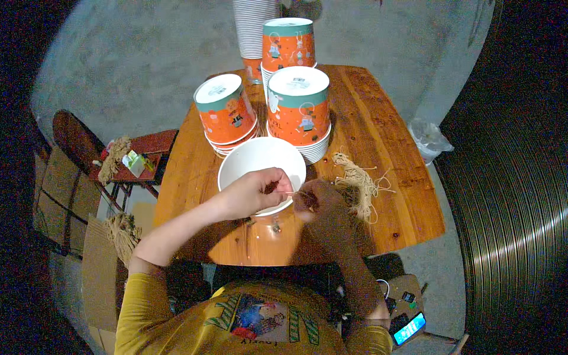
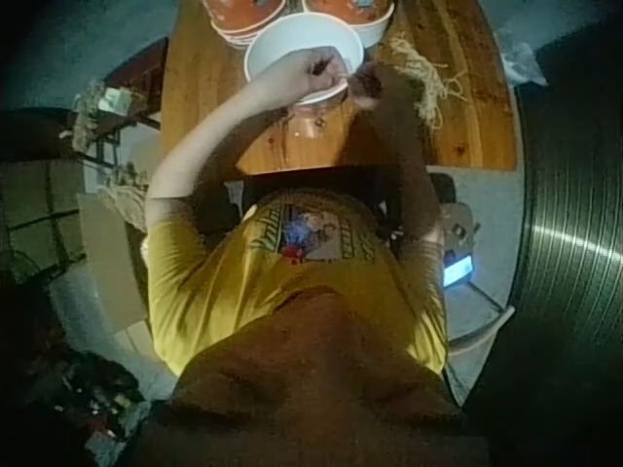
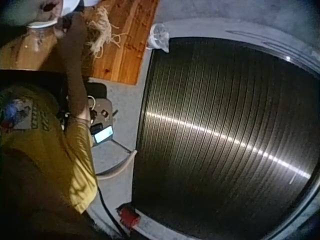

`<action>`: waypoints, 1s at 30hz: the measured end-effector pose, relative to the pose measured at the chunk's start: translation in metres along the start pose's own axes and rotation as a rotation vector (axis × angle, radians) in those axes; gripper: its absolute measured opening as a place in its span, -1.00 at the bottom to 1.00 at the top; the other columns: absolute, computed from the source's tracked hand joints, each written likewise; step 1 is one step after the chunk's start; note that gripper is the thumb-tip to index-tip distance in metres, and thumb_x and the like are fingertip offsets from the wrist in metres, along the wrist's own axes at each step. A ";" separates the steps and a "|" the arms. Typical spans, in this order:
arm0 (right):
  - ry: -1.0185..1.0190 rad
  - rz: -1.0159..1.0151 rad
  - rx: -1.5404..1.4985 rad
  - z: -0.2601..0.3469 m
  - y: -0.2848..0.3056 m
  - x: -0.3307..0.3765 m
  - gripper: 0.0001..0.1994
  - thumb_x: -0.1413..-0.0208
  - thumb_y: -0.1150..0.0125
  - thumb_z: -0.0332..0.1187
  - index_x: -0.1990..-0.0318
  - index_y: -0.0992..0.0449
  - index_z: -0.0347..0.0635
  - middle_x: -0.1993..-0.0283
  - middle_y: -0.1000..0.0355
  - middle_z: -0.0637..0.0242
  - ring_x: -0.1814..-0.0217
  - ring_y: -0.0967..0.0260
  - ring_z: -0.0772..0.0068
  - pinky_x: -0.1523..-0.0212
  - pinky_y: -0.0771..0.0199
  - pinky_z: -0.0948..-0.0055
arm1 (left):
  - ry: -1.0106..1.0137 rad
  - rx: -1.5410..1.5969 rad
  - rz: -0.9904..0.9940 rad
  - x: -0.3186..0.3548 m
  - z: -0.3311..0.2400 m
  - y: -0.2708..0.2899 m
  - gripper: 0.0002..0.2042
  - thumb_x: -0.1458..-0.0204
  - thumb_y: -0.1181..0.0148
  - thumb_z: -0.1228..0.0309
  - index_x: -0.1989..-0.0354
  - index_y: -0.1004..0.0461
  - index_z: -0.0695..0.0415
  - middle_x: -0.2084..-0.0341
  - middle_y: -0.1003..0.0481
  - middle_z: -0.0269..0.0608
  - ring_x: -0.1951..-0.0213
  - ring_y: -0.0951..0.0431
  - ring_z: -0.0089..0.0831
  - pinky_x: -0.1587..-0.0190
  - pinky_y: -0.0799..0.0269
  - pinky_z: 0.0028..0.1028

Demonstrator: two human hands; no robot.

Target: Tying bundles of raffia or straw fibers with string and placing them into decorative paper cups for packaging.

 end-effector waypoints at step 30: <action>0.066 -0.159 0.047 0.014 -0.009 0.011 -0.85 0.09 -0.30 -0.46 0.43 -0.41 -0.20 0.60 -0.30 0.44 0.61 -0.15 0.71 0.58 -0.19 0.63 | -0.044 -0.067 -0.241 0.011 -0.011 -0.002 -0.97 -0.01 -0.06 0.58 0.38 -0.36 0.22 0.53 -0.35 -0.26 0.52 -0.41 -0.57 0.44 -0.36 -0.51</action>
Point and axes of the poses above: each hand's wrist, its own x-axis away from the middle knuckle, its own y-axis out of the back of the hand, z = x × y, the point moved 4 cm from there along -x, towards the middle knuckle
